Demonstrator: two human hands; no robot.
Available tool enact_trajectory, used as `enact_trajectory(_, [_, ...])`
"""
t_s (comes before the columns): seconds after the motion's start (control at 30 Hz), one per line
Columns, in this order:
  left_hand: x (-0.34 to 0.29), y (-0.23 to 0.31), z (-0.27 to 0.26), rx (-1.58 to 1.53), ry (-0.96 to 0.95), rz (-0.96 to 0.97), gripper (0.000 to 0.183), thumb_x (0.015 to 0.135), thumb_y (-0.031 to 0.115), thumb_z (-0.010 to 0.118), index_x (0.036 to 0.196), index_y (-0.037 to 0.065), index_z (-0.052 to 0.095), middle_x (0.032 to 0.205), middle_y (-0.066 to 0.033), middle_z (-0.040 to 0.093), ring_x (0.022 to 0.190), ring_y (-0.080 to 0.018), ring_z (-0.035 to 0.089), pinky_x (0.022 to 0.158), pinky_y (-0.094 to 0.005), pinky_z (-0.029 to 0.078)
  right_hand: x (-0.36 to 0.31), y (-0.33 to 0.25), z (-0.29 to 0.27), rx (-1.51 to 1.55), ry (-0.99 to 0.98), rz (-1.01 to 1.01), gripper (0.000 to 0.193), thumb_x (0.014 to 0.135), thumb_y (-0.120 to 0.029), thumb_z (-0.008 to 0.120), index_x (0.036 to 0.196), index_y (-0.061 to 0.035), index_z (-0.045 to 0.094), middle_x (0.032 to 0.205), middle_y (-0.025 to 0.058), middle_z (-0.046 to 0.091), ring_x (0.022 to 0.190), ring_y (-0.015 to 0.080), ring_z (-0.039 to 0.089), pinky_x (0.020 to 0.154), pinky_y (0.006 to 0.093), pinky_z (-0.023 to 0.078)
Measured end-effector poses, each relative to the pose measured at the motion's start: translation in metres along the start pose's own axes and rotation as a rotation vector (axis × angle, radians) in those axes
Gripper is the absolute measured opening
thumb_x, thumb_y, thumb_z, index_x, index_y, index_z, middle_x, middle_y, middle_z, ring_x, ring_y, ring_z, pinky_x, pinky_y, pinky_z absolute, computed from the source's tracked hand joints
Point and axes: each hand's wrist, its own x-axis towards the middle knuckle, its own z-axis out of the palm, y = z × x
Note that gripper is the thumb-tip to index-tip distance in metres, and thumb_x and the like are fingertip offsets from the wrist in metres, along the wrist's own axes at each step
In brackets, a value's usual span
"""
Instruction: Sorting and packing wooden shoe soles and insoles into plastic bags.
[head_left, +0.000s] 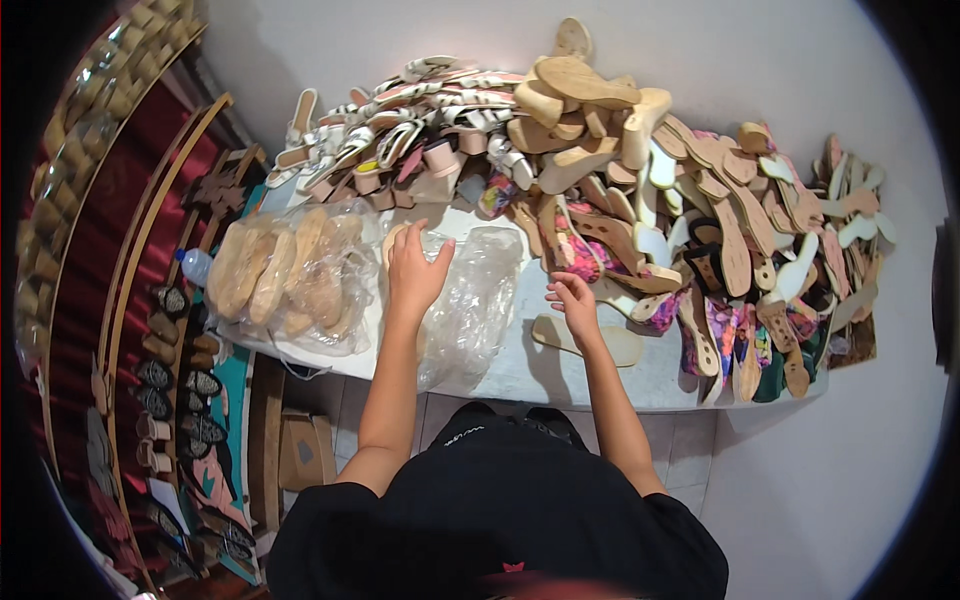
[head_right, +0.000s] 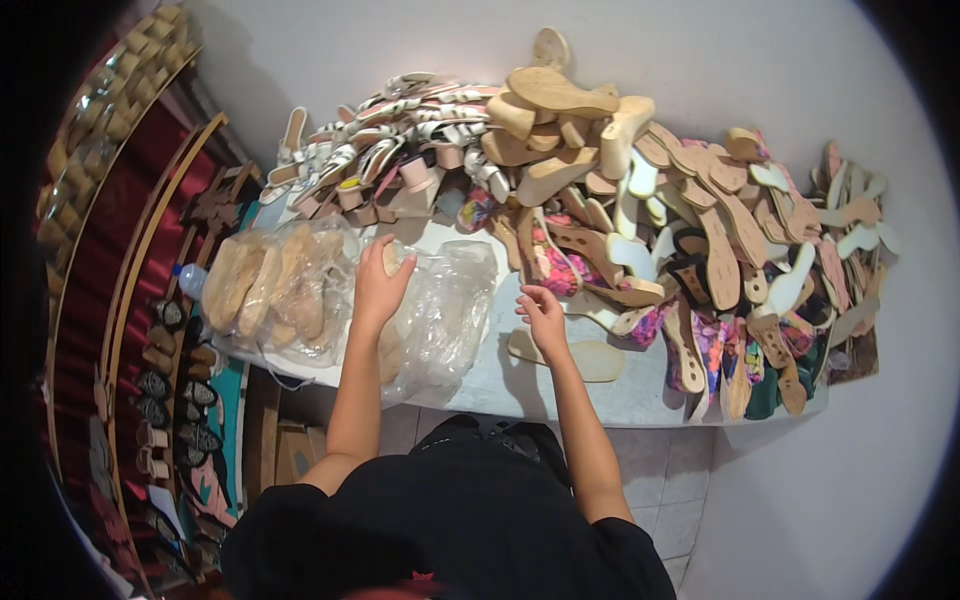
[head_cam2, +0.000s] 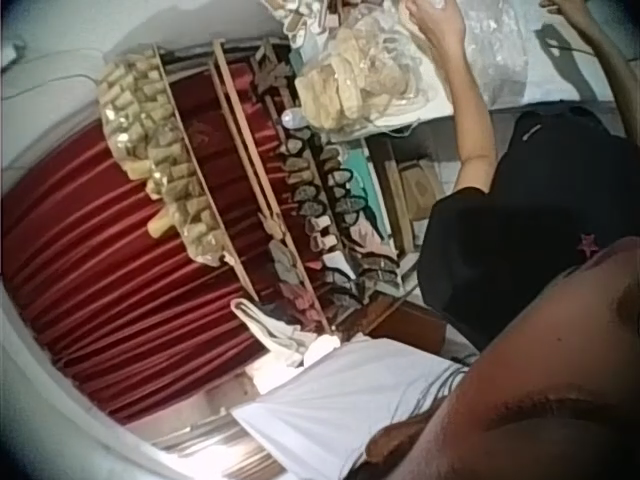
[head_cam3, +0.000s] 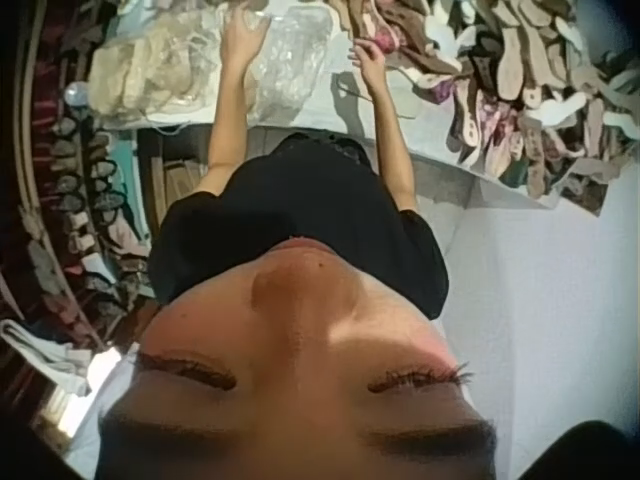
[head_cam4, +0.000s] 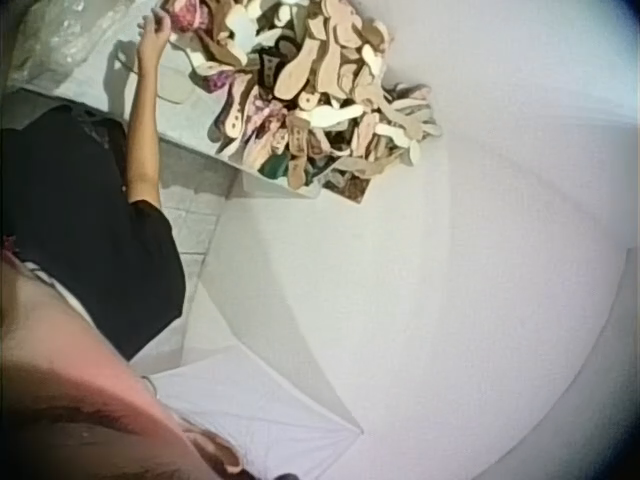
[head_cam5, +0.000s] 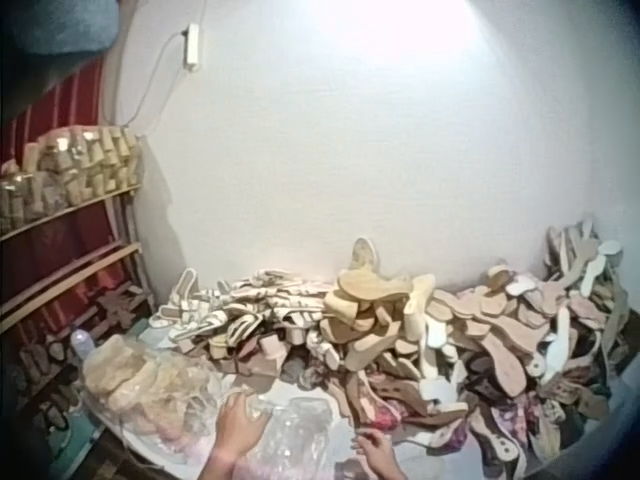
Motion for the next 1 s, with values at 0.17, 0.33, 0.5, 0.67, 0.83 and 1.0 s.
enact_trajectory(0.17, [-0.004,0.082,0.007,-0.346,-0.016,0.182,0.038,0.075,0.022,0.061,0.104,0.001,0.051,0.100,-0.0176,0.053,0.095,-0.0331,0.050,0.084,-0.0359,0.038,-0.002,-0.040,-0.036,0.054,0.133,-0.268,0.018,0.085,-0.014,0.051,0.099,-0.0044,0.054,0.087,0.0017,0.058,0.074,0.0090,0.055,0.064,0.0214,0.043])
enact_trajectory(0.33, [-0.006,0.118,0.057,-0.449,-0.155,0.203,0.036,0.075,0.025,0.061,0.101,0.001,0.053,0.098,-0.0178,0.054,0.095,-0.0330,0.050,0.084,-0.0358,0.038,0.009,-0.088,-0.069,0.121,0.104,-0.396,0.016,0.085,-0.010,0.051,0.098,-0.0009,0.054,0.086,0.0011,0.056,0.077,0.0069,0.052,0.066,0.0203,0.042])
enact_trajectory(0.5, [0.005,0.142,0.086,-0.415,-0.246,0.232,0.038,0.075,0.028,0.060,0.101,0.002,0.054,0.098,-0.0176,0.054,0.095,-0.0318,0.050,0.085,-0.0357,0.037,0.056,-0.126,-0.109,-0.015,0.079,-0.476,0.019,0.082,-0.012,0.052,0.099,-0.0019,0.054,0.084,0.0021,0.057,0.072,0.0079,0.053,0.065,0.0211,0.042])
enact_trajectory(0.67, [0.042,0.156,0.119,-0.479,-0.374,0.096,0.041,0.075,0.029,0.061,0.102,-0.001,0.053,0.100,-0.0158,0.054,0.094,-0.0289,0.053,0.083,-0.0336,0.040,0.113,-0.164,-0.123,-0.227,0.116,-0.456,0.029,0.078,-0.015,0.058,0.103,-0.0023,0.050,0.091,0.0077,0.052,0.076,0.0116,0.052,0.067,0.0253,0.043])
enact_trajectory(0.83, [0.103,0.189,0.161,-0.887,-0.638,-0.170,0.057,0.081,0.026,0.057,0.124,0.001,0.031,0.119,-0.0147,0.042,0.110,-0.0208,0.042,0.091,-0.0355,0.035,0.190,-0.165,-0.132,-0.470,0.258,-0.545,0.057,0.071,-0.027,0.064,0.118,-0.0071,0.039,0.110,0.0236,0.039,0.096,0.0335,0.046,0.084,0.0384,0.039])
enact_trajectory(1.0, [0.174,0.206,0.234,-1.510,-0.510,-0.436,0.054,0.078,0.022,0.061,0.118,-0.003,0.034,0.124,-0.0191,0.036,0.116,-0.0280,0.037,0.098,-0.0379,0.030,0.242,-0.134,-0.129,-0.659,0.540,-0.481,0.088,0.062,-0.035,0.070,0.127,0.0010,0.022,0.114,0.0269,0.031,0.108,0.0401,0.031,0.095,0.0453,0.024])
